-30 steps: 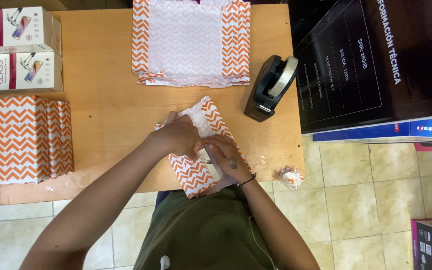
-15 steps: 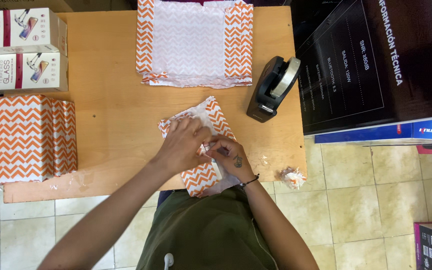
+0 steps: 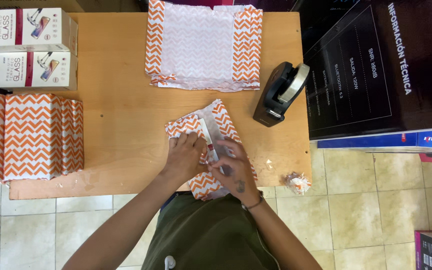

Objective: The person wraps small boxes in orange and white chevron-patterned paper. They fold the paper around each box, tuck the edges, and secure the package with clear tape. The wrapped items are placed on the table.

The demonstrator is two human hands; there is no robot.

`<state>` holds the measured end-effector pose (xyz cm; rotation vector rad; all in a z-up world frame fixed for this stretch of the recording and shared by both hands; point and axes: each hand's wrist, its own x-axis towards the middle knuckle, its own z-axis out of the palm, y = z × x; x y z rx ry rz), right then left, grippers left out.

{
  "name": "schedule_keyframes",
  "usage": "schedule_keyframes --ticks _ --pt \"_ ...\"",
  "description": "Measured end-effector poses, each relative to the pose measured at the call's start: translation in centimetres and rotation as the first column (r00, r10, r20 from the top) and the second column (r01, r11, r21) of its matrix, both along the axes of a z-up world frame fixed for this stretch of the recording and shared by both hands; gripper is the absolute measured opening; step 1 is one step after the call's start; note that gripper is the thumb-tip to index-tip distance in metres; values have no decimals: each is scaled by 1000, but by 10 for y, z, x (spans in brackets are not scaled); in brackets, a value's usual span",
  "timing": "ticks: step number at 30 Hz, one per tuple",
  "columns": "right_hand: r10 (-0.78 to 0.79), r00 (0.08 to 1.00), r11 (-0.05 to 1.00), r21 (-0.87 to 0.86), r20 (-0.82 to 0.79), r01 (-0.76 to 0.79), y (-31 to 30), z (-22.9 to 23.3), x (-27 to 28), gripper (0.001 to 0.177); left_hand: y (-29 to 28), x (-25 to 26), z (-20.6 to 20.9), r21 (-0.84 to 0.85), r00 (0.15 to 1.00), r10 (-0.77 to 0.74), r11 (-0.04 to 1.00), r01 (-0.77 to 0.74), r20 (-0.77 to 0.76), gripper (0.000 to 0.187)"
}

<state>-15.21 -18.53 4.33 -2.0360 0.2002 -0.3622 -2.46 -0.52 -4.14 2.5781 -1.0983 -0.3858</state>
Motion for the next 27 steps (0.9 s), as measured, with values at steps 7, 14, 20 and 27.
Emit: schedule_keyframes --ticks 7,14,20,27 --pt "-327 922 944 -17 -208 331 -96 -13 -94 21 5 2 40 37 989 -49 998 54 -140 76" --pt "-767 532 607 -139 -358 782 -153 -81 -190 18 9 24 54 128 989 -84 987 100 -120 77" --pt "-734 403 561 -153 -547 814 -176 -117 -217 76 9 33 53 269 985 -56 958 98 -161 79" --pt "-764 532 496 196 -365 846 -179 -121 -215 77 8 36 60 383 984 7 922 62 -176 78"
